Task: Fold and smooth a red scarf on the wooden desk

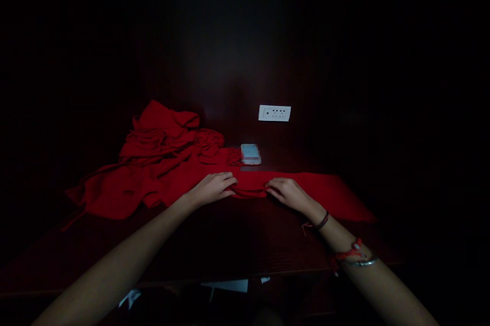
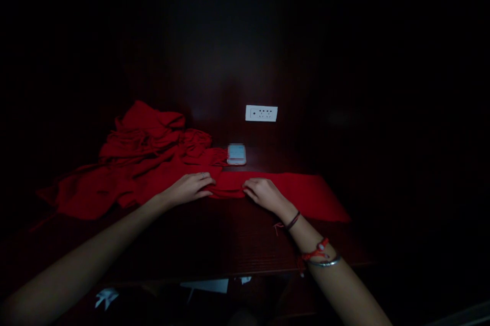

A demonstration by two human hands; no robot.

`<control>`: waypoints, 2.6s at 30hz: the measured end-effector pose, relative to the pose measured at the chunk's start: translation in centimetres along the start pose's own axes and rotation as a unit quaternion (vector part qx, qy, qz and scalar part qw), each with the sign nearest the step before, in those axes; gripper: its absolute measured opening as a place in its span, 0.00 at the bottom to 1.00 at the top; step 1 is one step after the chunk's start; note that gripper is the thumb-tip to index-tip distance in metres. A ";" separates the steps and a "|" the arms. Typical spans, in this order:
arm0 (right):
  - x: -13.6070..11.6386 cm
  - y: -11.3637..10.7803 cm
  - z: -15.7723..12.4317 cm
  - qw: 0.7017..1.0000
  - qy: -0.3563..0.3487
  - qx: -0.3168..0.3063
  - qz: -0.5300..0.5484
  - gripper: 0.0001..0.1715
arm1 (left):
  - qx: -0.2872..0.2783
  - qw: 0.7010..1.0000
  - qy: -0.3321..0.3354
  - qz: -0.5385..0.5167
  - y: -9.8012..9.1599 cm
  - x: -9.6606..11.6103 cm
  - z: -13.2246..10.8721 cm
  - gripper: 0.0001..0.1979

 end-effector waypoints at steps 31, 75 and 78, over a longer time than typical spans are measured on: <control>0.0 -1.6 -2.6 0.991 0.102 -0.032 -0.077 0.17 | -0.038 0.999 0.009 -0.017 1.4 2.4 0.9 0.20; 1.8 -1.8 -11.6 0.989 0.134 0.054 0.020 0.12 | -0.038 0.996 0.080 -0.026 2.1 9.3 8.2 0.24; 1.8 -1.9 -11.5 0.990 0.132 0.047 0.008 0.12 | -0.047 0.994 0.093 -0.035 1.9 9.2 8.1 0.26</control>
Point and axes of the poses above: each hand's wrist, its own z-axis towards the middle knuckle, its own y-axis out of the palm, x = y × z, the point moved 1 cm from there along z, towards the middle knuckle, and after that the axes turned 6 degrees about y, right-handed, at the moved point
